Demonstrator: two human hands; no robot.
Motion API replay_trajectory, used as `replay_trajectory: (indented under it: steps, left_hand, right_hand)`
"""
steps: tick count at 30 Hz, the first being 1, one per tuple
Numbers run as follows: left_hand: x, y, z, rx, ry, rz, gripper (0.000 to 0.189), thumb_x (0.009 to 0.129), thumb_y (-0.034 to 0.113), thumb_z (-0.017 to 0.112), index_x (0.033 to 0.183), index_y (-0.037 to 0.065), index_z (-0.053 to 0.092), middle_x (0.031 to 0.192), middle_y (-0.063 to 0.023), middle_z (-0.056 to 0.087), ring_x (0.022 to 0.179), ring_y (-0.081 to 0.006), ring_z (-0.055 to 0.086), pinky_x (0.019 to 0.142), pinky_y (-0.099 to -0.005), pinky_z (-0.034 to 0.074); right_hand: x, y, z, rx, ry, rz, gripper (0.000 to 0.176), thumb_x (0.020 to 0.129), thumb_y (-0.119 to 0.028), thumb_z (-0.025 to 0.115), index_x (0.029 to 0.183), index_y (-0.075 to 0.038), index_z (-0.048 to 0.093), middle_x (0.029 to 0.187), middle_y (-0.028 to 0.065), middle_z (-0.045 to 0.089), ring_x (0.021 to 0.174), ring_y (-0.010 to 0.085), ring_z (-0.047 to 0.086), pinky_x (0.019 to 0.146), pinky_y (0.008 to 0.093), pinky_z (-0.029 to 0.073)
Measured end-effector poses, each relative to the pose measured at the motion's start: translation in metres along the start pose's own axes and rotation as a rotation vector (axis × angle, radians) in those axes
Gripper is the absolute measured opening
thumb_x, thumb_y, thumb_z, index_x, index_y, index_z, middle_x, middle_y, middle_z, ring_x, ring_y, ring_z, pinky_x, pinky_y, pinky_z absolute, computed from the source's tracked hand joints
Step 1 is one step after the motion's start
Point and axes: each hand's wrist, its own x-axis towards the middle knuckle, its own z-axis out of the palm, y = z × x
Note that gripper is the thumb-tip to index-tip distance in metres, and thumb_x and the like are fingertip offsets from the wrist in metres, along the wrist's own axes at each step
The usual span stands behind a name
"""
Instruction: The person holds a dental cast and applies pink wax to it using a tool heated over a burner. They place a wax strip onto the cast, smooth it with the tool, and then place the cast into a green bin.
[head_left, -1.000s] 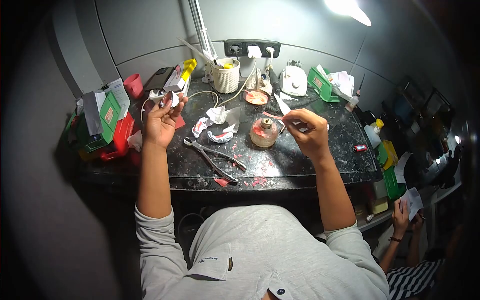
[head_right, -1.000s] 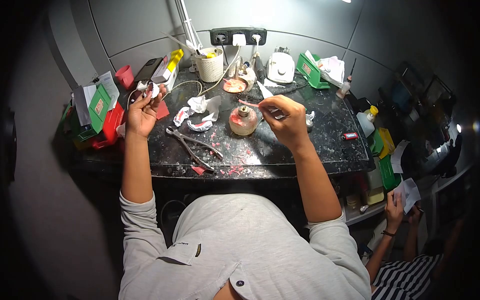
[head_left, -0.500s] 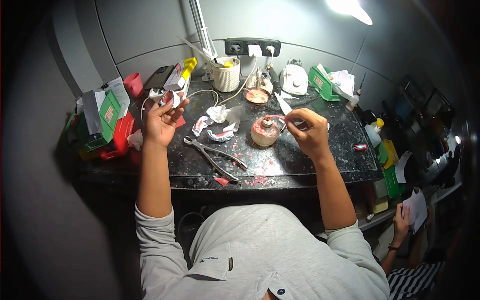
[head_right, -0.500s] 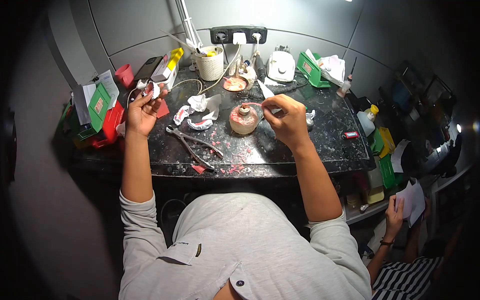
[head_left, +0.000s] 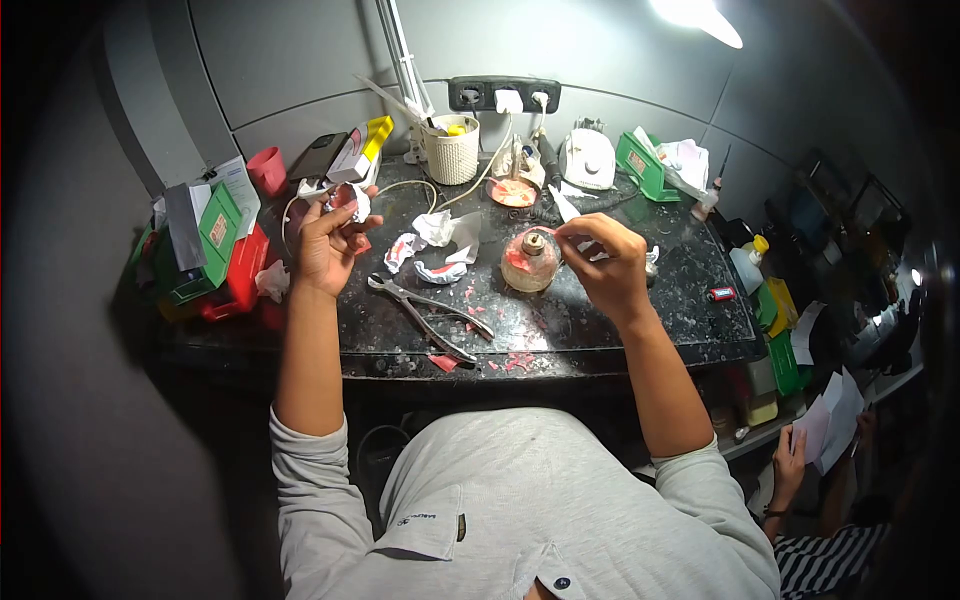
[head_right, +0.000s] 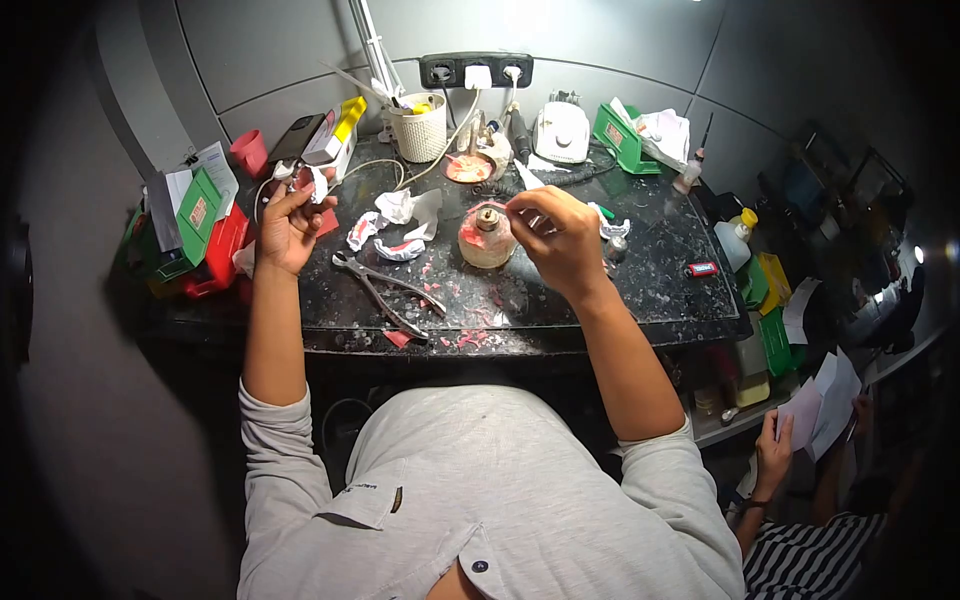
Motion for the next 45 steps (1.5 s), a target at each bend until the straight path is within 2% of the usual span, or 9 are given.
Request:
replay_trajectory:
  steps: [4, 7, 10, 12, 16, 24, 29, 37, 45]
  left_hand:
    - [-0.003, -0.003, 0.015, 0.018, -0.121, 0.005, 0.040, 0.089, 0.004, 0.057, 0.128, 0.006, 0.046, 0.123, -0.0274, 0.065, 0.092, -0.0375, 0.073, 0.063, -0.0309, 0.062]
    - [-0.009, -0.010, 0.029, -0.039, -0.225, -0.025, 0.050, 0.089, 0.009, 0.050, 0.138, 0.006, 0.040, 0.134, -0.0370, 0.052, 0.104, -0.0487, 0.067, 0.075, -0.0406, 0.062]
    - [-0.020, -0.018, 0.046, -0.052, -0.351, -0.042, 0.058, 0.083, 0.015, 0.051, 0.139, 0.004, 0.039, 0.131, -0.0355, 0.055, 0.105, -0.0447, 0.066, 0.080, -0.0439, 0.060]
    - [-0.032, -0.025, 0.057, 0.053, -0.385, -0.022, 0.072, 0.074, 0.019, 0.053, 0.141, -0.002, 0.036, 0.126, -0.0333, 0.057, 0.103, -0.0392, 0.066, 0.080, -0.0421, 0.058]
    - [-0.052, -0.041, 0.078, 0.022, -0.499, -0.089, 0.072, 0.074, 0.022, 0.054, 0.140, -0.002, 0.041, 0.121, -0.0271, 0.061, 0.097, -0.0277, 0.065, 0.080, -0.0354, 0.055]
    - [-0.078, -0.068, 0.100, 0.213, -0.423, -0.089, 0.046, 0.090, 0.029, 0.053, 0.124, -0.001, 0.045, 0.110, -0.0178, 0.060, 0.097, -0.0231, 0.063, 0.080, -0.0361, 0.055]
    - [-0.078, -0.084, 0.093, 0.241, -0.390, 0.002, 0.053, 0.107, 0.046, 0.030, 0.126, 0.000, 0.046, 0.110, -0.0181, 0.062, 0.107, -0.0247, 0.064, 0.096, -0.0452, 0.054]
    - [-0.075, -0.089, 0.088, 0.229, -0.390, 0.017, 0.054, 0.108, 0.046, 0.027, 0.126, 0.000, 0.047, 0.110, -0.0171, 0.063, 0.108, -0.0267, 0.065, 0.101, -0.0452, 0.051]
    - [-0.080, -0.085, 0.095, 0.178, -0.276, 0.022, 0.047, 0.109, 0.040, 0.029, 0.123, 0.001, 0.049, 0.111, -0.0120, 0.061, 0.106, -0.0208, 0.063, 0.100, -0.0392, 0.049]
  right_hand:
    - [0.000, -0.009, 0.001, 0.040, 0.034, -0.130, 0.013, 0.080, 0.004, 0.073, 0.092, -0.002, 0.072, 0.089, 0.0068, 0.072, 0.072, 0.0126, 0.070, 0.060, 0.0242, 0.057]
    - [-0.007, -0.012, -0.001, 0.180, 0.030, -0.004, 0.013, 0.082, 0.003, 0.074, 0.094, -0.001, 0.073, 0.087, 0.0061, 0.073, 0.072, 0.0099, 0.070, 0.060, 0.0220, 0.055]
    - [-0.024, -0.033, -0.001, 0.485, 0.009, 0.401, 0.008, 0.088, 0.000, 0.072, 0.096, 0.003, 0.072, 0.085, 0.0073, 0.073, 0.074, 0.0107, 0.071, 0.060, 0.0211, 0.055]
    - [-0.036, -0.031, -0.002, 0.687, -0.082, 0.491, 0.009, 0.090, 0.000, 0.071, 0.098, 0.004, 0.070, 0.086, 0.0091, 0.073, 0.075, 0.0124, 0.071, 0.059, 0.0215, 0.056]
    - [-0.034, -0.044, -0.010, 0.873, -0.260, 0.663, 0.009, 0.088, 0.001, 0.073, 0.094, 0.005, 0.069, 0.084, 0.0115, 0.072, 0.073, 0.0170, 0.073, 0.056, 0.0238, 0.057]
    - [-0.032, -0.047, -0.011, 0.891, -0.209, 0.738, 0.012, 0.090, -0.003, 0.073, 0.096, 0.006, 0.068, 0.086, 0.0122, 0.072, 0.075, 0.0174, 0.073, 0.058, 0.0254, 0.059]
    - [-0.032, -0.047, 0.001, 0.952, -0.106, 0.723, 0.012, 0.089, -0.004, 0.073, 0.097, 0.005, 0.068, 0.087, 0.0123, 0.072, 0.076, 0.0183, 0.074, 0.059, 0.0261, 0.060]
    - [-0.032, -0.051, 0.023, 1.057, 0.009, 0.799, 0.011, 0.089, -0.004, 0.074, 0.095, 0.004, 0.069, 0.088, 0.0117, 0.073, 0.077, 0.0188, 0.074, 0.061, 0.0290, 0.062]
    - [-0.035, -0.063, 0.037, 1.119, -0.022, 0.823, 0.011, 0.090, -0.004, 0.072, 0.095, 0.005, 0.069, 0.089, 0.0125, 0.072, 0.078, 0.0204, 0.074, 0.062, 0.0308, 0.063]
